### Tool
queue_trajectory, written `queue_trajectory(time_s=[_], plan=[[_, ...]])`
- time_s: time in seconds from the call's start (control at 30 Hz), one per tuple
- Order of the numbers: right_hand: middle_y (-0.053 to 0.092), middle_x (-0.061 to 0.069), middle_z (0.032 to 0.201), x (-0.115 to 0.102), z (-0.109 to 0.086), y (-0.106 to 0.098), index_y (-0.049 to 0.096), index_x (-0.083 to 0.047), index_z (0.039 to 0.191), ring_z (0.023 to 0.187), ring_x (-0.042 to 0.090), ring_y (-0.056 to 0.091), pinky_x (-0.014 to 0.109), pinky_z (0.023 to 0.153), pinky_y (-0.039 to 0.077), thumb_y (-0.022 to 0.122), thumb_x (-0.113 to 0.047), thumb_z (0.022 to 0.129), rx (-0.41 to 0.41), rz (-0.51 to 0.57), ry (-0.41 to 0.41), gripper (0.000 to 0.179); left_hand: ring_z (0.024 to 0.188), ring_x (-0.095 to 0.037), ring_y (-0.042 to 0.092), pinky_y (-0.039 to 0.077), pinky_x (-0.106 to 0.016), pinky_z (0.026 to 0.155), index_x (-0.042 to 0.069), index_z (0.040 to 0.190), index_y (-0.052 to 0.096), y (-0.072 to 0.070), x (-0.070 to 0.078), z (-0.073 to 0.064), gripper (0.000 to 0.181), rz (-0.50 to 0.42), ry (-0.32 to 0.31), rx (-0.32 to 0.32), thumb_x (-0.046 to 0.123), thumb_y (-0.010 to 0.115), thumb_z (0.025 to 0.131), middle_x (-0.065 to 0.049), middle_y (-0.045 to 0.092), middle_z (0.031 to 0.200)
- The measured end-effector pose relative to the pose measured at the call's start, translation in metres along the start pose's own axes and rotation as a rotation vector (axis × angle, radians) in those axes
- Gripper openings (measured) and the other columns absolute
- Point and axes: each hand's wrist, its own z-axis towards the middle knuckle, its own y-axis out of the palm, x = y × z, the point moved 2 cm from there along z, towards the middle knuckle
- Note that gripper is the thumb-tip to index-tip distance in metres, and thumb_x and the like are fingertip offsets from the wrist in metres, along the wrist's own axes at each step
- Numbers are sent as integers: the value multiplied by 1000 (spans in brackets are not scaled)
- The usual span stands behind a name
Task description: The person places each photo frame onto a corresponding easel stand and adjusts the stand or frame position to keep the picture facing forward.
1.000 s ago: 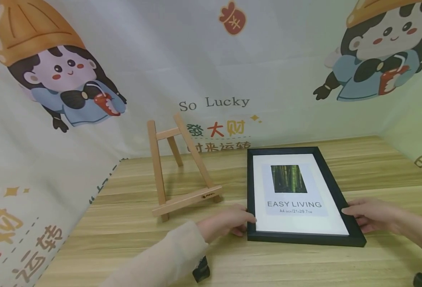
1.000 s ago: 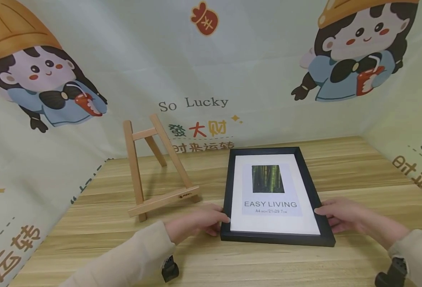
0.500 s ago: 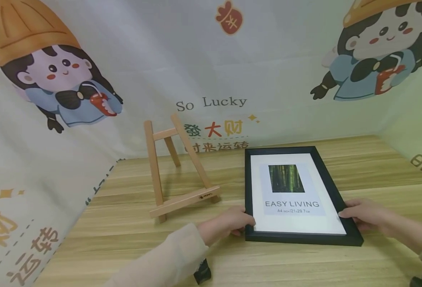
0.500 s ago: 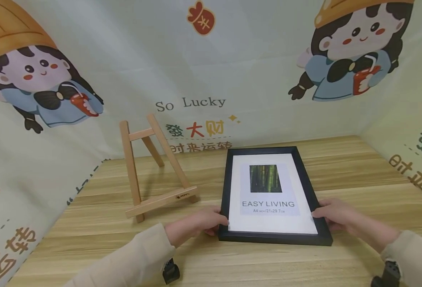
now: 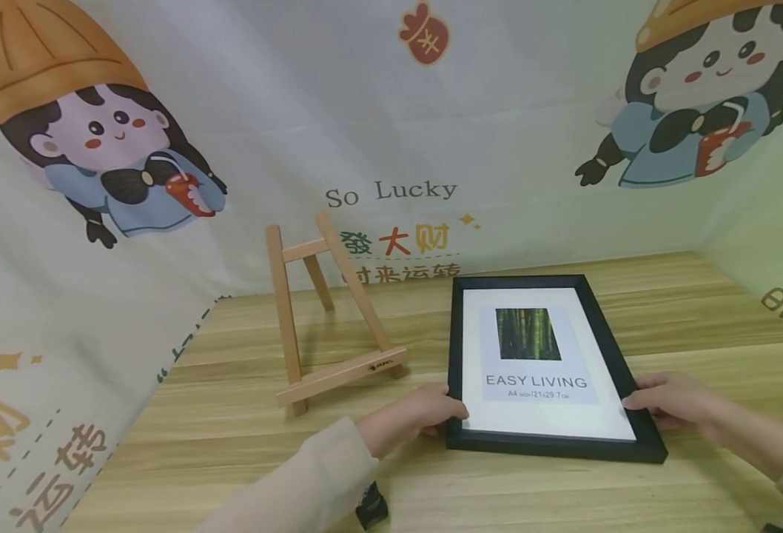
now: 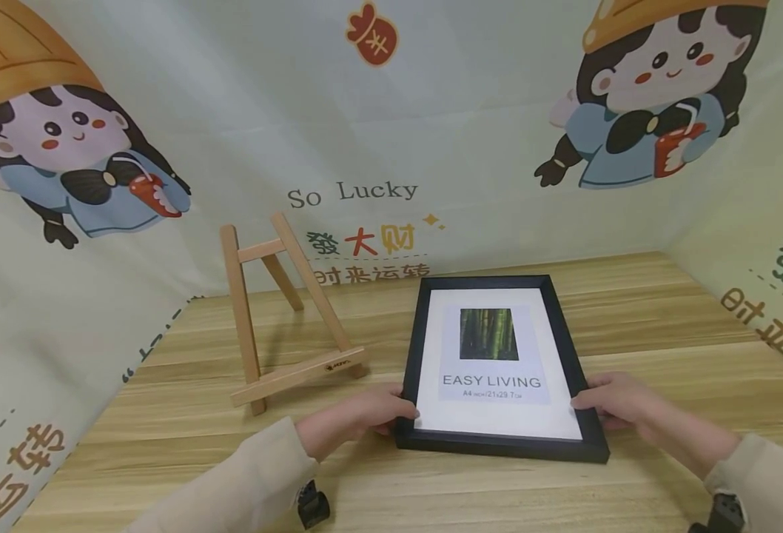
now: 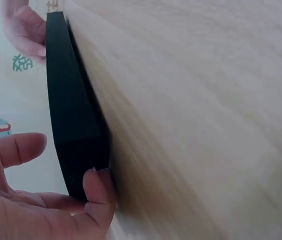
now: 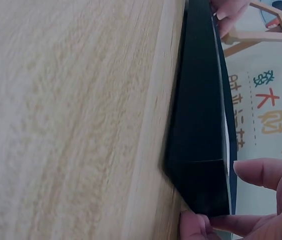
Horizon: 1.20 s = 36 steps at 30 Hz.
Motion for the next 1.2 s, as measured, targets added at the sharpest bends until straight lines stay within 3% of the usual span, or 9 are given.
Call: queue_trajectory(time_s=[0.33,0.47,0.57,0.67,0.8,0.9,1.1,1.2], plan=[[58,-1,84,-5,-6,4,46,19,113,74,12,54,26,67,50,54,-15,87,-12,34,-22,43,75,-20,56,54,-35,69,-2,108,56,-5,0,-4,28,-96,19,-26,9,59,82,-11,60,93],[56,3,87,-5,-8,5,40,18,113,77,13,55,29,69,53,54,-13,87,-32,88,-26,42,68,-20,56,53,-35,63,0,105,56,-6,-1,-4,24,-111,20,-42,10,59,83,-10,59,86],[57,6,90,-4,-7,5,37,18,114,80,14,57,33,72,54,54,-12,87,-70,137,-21,44,65,-19,54,51,-31,57,0,104,56,-8,-2,-4,23,-123,15,-54,8,59,83,-9,59,83],[57,8,93,-3,-6,4,33,20,117,82,16,57,36,74,54,54,-11,86,-128,171,-39,48,65,-20,53,52,-31,54,0,114,53,-12,-2,-4,34,-150,2,-72,4,61,81,-10,57,82],[52,15,107,1,-6,0,8,21,132,89,19,57,39,78,53,54,-9,86,-214,231,-61,71,67,-21,53,56,-37,59,2,134,41,-19,-2,-5,59,-210,-17,-108,-3,61,79,-12,55,83],[46,21,115,5,-5,-3,-14,19,133,93,20,56,39,81,52,56,-6,85,-274,268,-84,89,67,-21,55,56,-38,64,1,140,31,-24,-2,-5,69,-264,-29,-148,-7,60,78,-14,57,84],[48,16,113,10,-3,-5,-26,12,133,97,21,56,35,84,50,56,-4,84,-396,312,-149,97,69,-19,57,56,-38,72,1,142,24,-31,-6,0,73,-326,-40,-204,-10,59,78,-15,60,85],[52,13,114,14,-4,-7,-30,9,132,100,22,56,32,86,49,54,-2,85,-447,331,-182,98,70,-17,56,55,-39,74,3,144,21,-31,-8,2,78,-362,-28,-236,-13,58,78,-14,59,95]])
